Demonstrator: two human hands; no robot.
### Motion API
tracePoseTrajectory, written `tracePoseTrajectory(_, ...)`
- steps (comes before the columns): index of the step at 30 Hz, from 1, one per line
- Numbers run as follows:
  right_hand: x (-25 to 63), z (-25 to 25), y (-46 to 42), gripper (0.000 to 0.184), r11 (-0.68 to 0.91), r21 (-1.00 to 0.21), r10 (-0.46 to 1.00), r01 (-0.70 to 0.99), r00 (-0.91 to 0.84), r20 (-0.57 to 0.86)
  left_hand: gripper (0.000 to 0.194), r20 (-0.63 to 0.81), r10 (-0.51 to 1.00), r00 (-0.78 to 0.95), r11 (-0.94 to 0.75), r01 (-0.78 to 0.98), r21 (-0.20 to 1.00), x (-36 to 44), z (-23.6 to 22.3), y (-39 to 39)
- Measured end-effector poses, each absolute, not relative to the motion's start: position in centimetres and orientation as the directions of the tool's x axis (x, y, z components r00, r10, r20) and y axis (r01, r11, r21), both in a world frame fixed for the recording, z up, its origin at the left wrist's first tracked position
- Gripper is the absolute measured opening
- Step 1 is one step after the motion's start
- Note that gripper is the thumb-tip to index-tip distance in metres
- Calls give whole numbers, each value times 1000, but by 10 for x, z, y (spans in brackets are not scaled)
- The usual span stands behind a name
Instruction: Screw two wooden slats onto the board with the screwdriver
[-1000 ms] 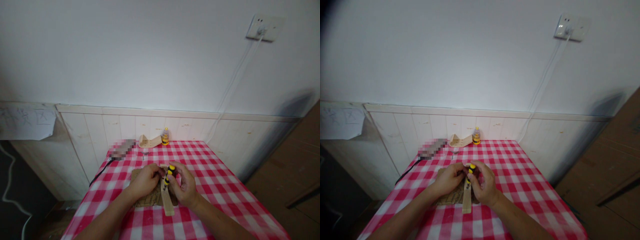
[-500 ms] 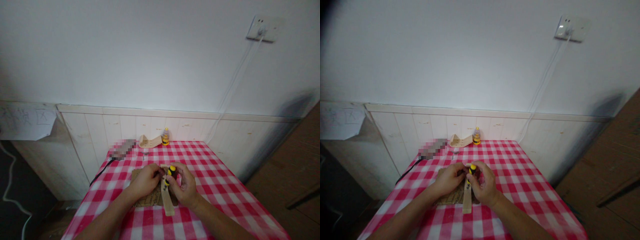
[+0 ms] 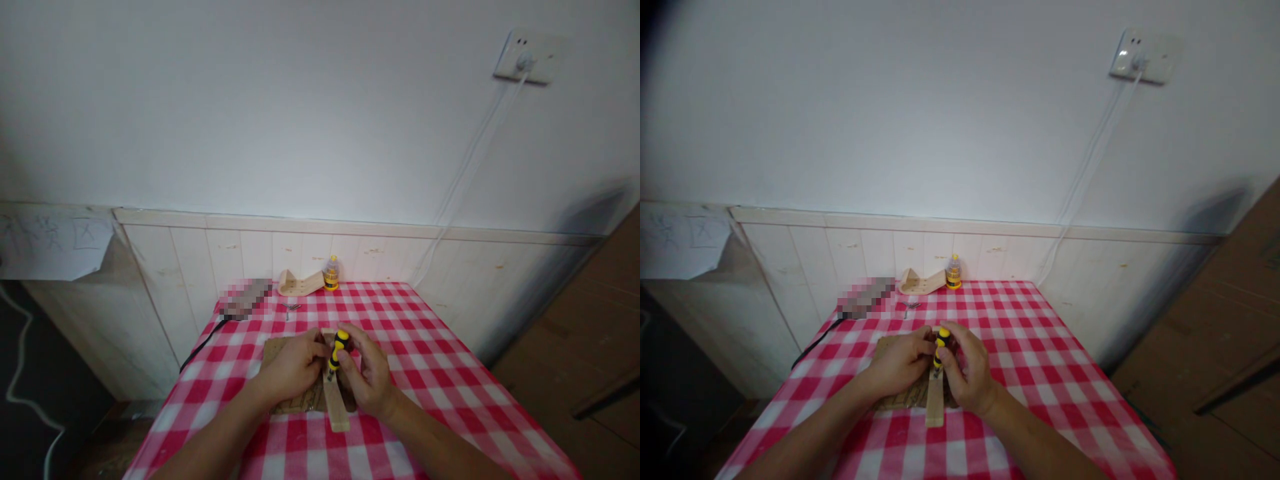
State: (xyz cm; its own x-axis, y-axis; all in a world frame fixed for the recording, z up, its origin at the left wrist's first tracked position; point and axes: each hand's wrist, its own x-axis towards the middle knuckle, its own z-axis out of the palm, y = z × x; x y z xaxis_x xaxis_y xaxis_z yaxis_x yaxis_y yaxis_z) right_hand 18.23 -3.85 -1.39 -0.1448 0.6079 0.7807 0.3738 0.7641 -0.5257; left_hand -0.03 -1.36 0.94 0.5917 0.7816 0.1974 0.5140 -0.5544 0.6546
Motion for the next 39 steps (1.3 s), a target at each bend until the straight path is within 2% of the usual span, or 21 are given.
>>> tracePoseTrajectory(8,179,-16,-37,36,751,-554,614,359,-72,786,36,199,767,610,-566,496,659,0,7,-12)
tracePoseTrajectory(18,177,-17,-35,35,737,-573,628,358,-50,777,33,165,802,575,-545,589,596,-1,16,-17)
tracePoseTrajectory(24,177,-17,-36,35,731,-582,636,357,-47,770,37,181,794,581,-540,534,651,-1,16,-17)
tracePoseTrajectory(28,176,-17,-36,34,728,-588,642,353,-47,765,38,191,835,516,-489,536,688,0,15,-17)
tracePoseTrajectory(35,177,-18,-34,33,727,-590,643,351,-48,764,26,180,915,361,-365,553,749,1,12,-12)
tracePoseTrajectory(39,178,-18,-29,33,709,-611,634,352,59,771,22,204,922,328,-359,534,765,1,10,-11)
